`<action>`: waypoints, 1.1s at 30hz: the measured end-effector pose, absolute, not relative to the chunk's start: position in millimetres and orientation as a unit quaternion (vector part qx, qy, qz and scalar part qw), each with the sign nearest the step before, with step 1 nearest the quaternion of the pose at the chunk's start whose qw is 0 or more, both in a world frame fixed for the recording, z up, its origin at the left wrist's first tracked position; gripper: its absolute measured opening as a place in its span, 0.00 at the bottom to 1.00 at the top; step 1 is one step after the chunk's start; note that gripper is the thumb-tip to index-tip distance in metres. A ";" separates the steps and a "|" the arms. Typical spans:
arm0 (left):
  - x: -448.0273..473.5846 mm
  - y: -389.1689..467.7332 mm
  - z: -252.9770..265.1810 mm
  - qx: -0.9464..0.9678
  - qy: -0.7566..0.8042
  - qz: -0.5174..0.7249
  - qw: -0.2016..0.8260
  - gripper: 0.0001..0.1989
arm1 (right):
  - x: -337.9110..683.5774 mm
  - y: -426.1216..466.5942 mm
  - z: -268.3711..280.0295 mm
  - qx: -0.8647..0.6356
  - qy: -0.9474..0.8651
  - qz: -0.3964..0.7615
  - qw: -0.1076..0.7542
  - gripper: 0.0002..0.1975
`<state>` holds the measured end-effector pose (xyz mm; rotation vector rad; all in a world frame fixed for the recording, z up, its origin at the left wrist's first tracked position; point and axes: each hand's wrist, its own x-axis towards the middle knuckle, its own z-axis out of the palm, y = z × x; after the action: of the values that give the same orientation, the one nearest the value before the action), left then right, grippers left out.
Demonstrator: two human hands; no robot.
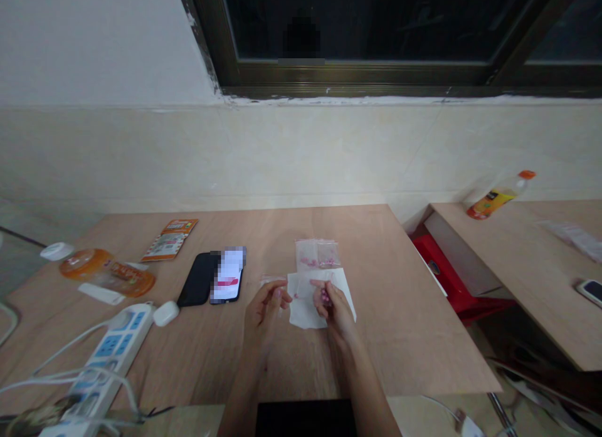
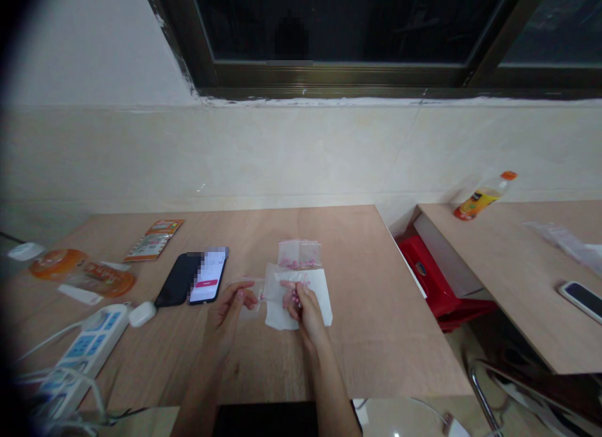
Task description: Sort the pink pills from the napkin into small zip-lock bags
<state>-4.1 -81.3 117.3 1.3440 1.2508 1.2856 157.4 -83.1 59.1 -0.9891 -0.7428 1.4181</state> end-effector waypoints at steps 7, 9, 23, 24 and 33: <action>-3.4 -90.1 123.0 0.577 0.507 0.472 0.432 0.17 | 155.6 -81.2 53.7 -0.400 -0.258 0.635 0.609 0.24; -3.2 -90.5 123.1 0.576 0.516 0.472 0.423 0.16 | 156.0 -80.6 52.2 -0.401 -0.255 0.634 0.610 0.24; 6.0 -74.6 84.8 0.527 0.574 0.455 0.431 0.19 | 153.4 -78.9 44.4 -0.422 -0.301 0.634 0.574 0.26; 7.3 -73.4 79.5 0.512 0.572 0.465 0.442 0.19 | 153.2 -77.6 42.7 -0.423 -0.288 0.636 0.578 0.26; 16.4 -73.4 65.6 0.536 0.545 0.476 0.434 0.14 | 162.7 -69.4 33.0 -0.351 -0.051 0.761 0.543 0.28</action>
<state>16.4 -73.4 65.6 1.3342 1.3578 1.1865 162.7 -69.4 33.0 -0.8343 -0.1199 1.8070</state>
